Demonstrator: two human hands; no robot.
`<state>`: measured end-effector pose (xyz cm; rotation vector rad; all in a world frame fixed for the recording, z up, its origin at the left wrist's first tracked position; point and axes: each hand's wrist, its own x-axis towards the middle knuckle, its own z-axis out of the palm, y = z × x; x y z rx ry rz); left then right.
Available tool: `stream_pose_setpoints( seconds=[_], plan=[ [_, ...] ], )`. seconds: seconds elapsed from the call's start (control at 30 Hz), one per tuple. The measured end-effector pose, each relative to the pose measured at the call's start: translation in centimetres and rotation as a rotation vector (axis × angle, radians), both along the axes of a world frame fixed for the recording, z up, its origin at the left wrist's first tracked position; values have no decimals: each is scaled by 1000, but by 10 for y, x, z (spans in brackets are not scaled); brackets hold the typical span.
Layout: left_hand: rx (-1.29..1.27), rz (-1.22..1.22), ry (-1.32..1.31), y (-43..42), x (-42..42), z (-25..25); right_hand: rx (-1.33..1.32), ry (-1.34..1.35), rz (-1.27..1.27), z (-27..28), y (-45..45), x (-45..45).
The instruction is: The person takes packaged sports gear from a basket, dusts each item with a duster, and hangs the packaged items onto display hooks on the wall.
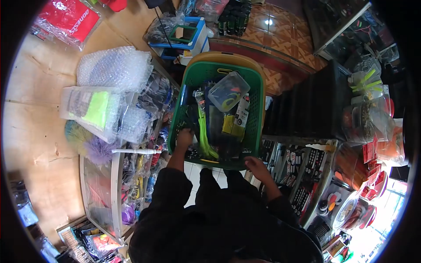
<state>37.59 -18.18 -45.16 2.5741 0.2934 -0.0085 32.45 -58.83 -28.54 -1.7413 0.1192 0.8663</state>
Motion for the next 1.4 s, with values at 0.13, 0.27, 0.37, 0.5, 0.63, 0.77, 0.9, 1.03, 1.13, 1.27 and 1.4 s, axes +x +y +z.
stream_pose_setpoints(
  seconds=[0.13, 0.27, 0.37, 0.5, 0.63, 0.77, 0.9, 1.03, 1.13, 1.27, 1.4],
  plan=[
    [-68, -5, 118, -36, -6, 113, 44, -28, 72, -9, 18, 17],
    [87, -57, -260, -65, -6, 194, 140, -93, 185, -23, 46, 38],
    [29, -96, -291, -79, -13, 246, 206, -95, 201, -19, 68, 60],
    [-26, -147, -375, -90, -40, 304, 305, 166, 58, -10, 90, 83],
    [-123, -182, -437, -95, -89, 354, 377, 173, -130, -35, 107, 102],
    [-382, -57, -422, -83, -153, 351, 525, 280, -123, 7, 100, 107],
    [-856, 290, -500, -77, -219, 330, 502, 211, 81, 28, 108, 99],
    [-1028, 582, -671, -45, -277, 295, 609, 313, 166, 79, 133, 77],
    [-1329, 1050, -580, -40, -305, 302, 659, 249, 288, 99, 172, 53],
    [-1290, 1099, -722, -7, -363, 300, 667, 221, 405, 140, 240, 17],
    [-1044, 1113, -770, 18, -423, 325, 586, 201, 547, 158, 305, -30]
  ],
)
